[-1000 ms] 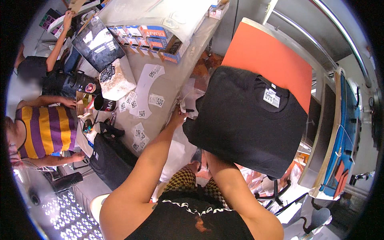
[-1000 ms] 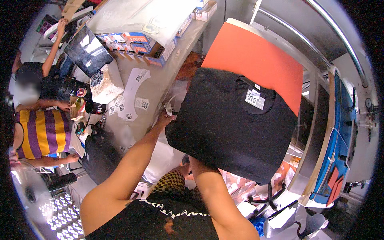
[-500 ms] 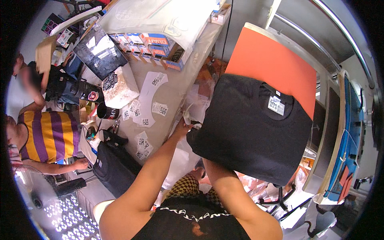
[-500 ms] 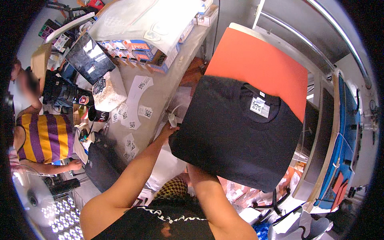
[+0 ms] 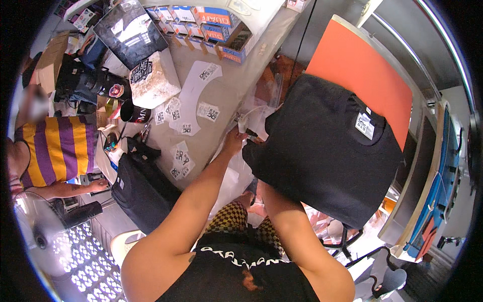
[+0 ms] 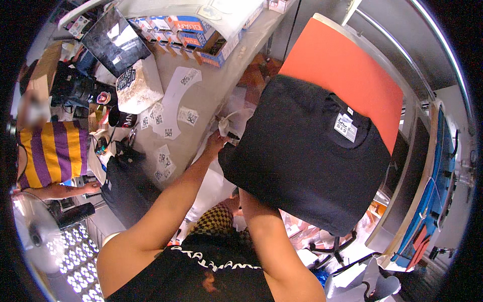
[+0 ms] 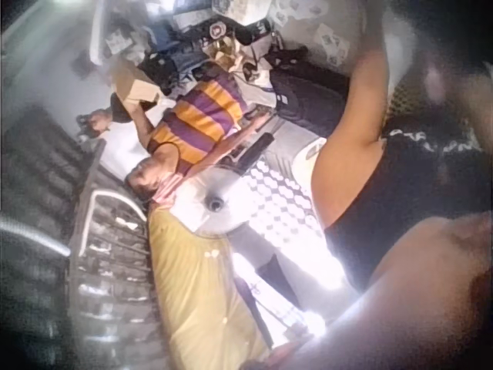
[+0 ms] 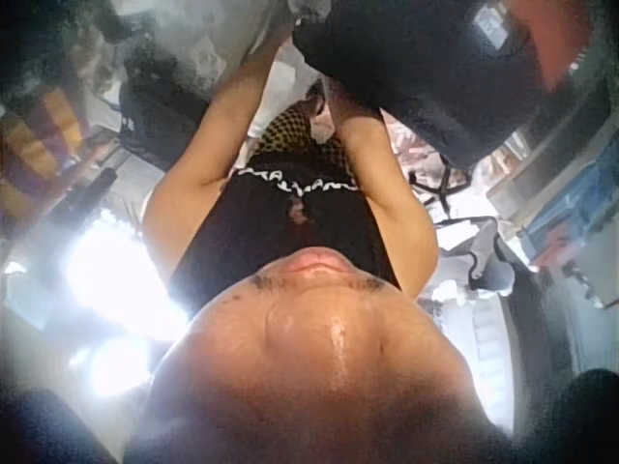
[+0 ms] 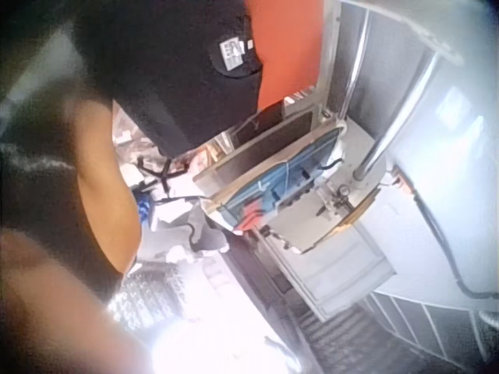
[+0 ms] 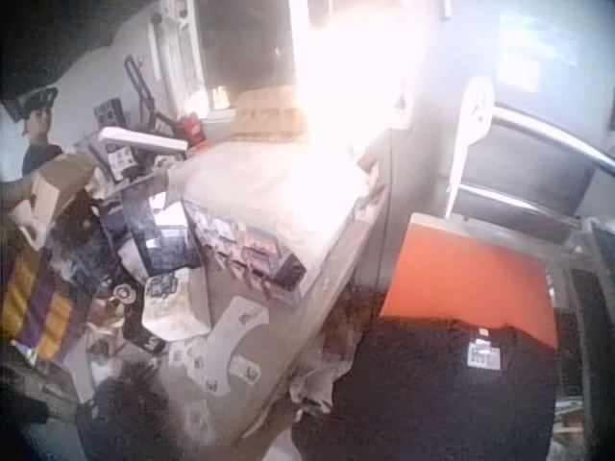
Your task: The person places a black t-shirt onto a heat press machine, aligns multiple vinyl decals on the garment, trims the decals with scissors, and uses the heat press to apply the designs.
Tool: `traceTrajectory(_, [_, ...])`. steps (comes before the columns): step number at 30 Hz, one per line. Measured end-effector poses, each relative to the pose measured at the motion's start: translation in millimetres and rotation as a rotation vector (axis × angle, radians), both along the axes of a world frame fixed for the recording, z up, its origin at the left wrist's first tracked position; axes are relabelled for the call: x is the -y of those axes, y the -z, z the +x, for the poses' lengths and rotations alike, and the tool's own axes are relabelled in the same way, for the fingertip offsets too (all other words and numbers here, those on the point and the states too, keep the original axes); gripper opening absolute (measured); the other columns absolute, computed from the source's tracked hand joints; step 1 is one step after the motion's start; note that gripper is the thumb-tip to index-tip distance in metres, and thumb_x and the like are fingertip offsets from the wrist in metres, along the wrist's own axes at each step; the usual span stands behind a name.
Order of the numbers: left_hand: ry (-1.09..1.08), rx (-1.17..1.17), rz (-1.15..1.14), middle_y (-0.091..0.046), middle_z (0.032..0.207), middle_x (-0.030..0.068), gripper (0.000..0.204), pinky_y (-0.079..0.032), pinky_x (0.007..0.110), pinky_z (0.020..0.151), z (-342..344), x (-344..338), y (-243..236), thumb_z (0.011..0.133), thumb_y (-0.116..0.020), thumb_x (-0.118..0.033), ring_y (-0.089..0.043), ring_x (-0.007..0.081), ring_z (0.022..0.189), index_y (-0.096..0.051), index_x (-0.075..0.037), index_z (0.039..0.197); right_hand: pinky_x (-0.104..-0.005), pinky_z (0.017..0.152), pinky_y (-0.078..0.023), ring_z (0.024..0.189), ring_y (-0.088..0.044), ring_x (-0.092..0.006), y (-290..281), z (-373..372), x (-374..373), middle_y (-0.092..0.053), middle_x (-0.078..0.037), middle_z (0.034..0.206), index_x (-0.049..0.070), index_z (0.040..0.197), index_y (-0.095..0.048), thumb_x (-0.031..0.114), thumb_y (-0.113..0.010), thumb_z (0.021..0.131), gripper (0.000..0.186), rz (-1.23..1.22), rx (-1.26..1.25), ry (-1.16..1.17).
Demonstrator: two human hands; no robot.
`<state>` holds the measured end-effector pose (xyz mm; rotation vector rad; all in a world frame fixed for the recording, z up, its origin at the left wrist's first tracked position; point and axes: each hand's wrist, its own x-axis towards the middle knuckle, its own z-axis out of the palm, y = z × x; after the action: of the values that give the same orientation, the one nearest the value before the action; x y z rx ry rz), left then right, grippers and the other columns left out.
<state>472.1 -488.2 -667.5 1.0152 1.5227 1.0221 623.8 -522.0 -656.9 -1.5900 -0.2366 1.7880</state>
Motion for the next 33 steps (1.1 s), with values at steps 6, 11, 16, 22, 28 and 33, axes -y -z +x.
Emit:
traceTrajectory(6, [0.032,0.141,-0.119,-0.067,0.117,0.0095,0.052,-0.046,0.037,0.096,-4,6,-5,0.086,-0.066,-0.005,-0.062,0.0219,0.106,-0.051,-0.005,0.136,-0.0391,0.09,-0.049,0.106,-0.059,-0.0283,-2,-8,-1,-0.061,-0.016,0.116,0.006,0.118,-0.058,0.034,-0.058,0.093,0.038,0.004,0.007,-0.003])
traceTrajectory(11, [0.009,0.129,-0.116,-0.066,0.117,0.0087,0.053,-0.046,0.036,0.095,-3,8,-19,0.086,-0.068,-0.005,-0.062,0.0213,0.104,-0.051,-0.005,0.136,-0.0392,0.091,-0.048,0.107,-0.058,-0.0289,-2,-12,-3,-0.061,-0.016,0.117,0.006,0.119,-0.058,0.035,-0.058,0.092,0.04,-0.002,0.013,-0.007])
traceTrajectory(16, [0.008,0.079,-0.23,-0.065,0.12,0.0101,0.048,-0.045,0.036,0.097,-1,5,-15,0.086,-0.068,-0.01,-0.058,0.0207,0.111,-0.055,-0.005,0.132,-0.0394,0.092,-0.048,0.109,-0.058,-0.0294,-2,-12,-5,-0.06,-0.016,0.119,0.006,0.121,-0.058,0.036,-0.058,0.092,0.042,-0.007,0.022,-0.001])
traceTrajectory(22, [-0.003,0.114,-0.162,-0.066,0.119,0.0103,0.051,-0.048,0.037,0.092,2,4,-34,0.083,-0.069,-0.003,-0.061,0.0212,0.105,-0.055,-0.005,0.132,-0.0396,0.093,-0.047,0.111,-0.057,-0.0301,-3,-16,0,-0.06,-0.016,0.121,0.006,0.122,-0.058,0.038,-0.057,0.092,0.044,-0.02,0.017,0.004])
traceTrajectory(28, [0.066,0.091,-0.153,-0.064,0.125,0.0094,0.057,-0.046,0.037,0.098,2,2,-51,0.082,-0.068,0.004,-0.059,0.0214,0.113,-0.052,-0.005,0.136,-0.0398,0.095,-0.046,0.113,-0.056,-0.0307,-4,-10,1,-0.059,-0.017,0.123,0.006,0.123,-0.057,0.039,-0.057,0.091,0.046,-0.022,0.023,0.007])
traceTrajectory(33, [-0.002,0.276,-0.185,-0.062,0.128,0.008,0.058,-0.044,0.037,0.101,2,-1,-36,0.083,-0.069,0.002,-0.056,0.0208,0.118,-0.051,-0.007,0.137,-0.04,0.096,-0.046,0.115,-0.056,-0.0313,-6,-8,-4,-0.059,-0.017,0.124,0.006,0.124,-0.057,0.041,-0.057,0.091,0.048,-0.02,0.022,0.012])
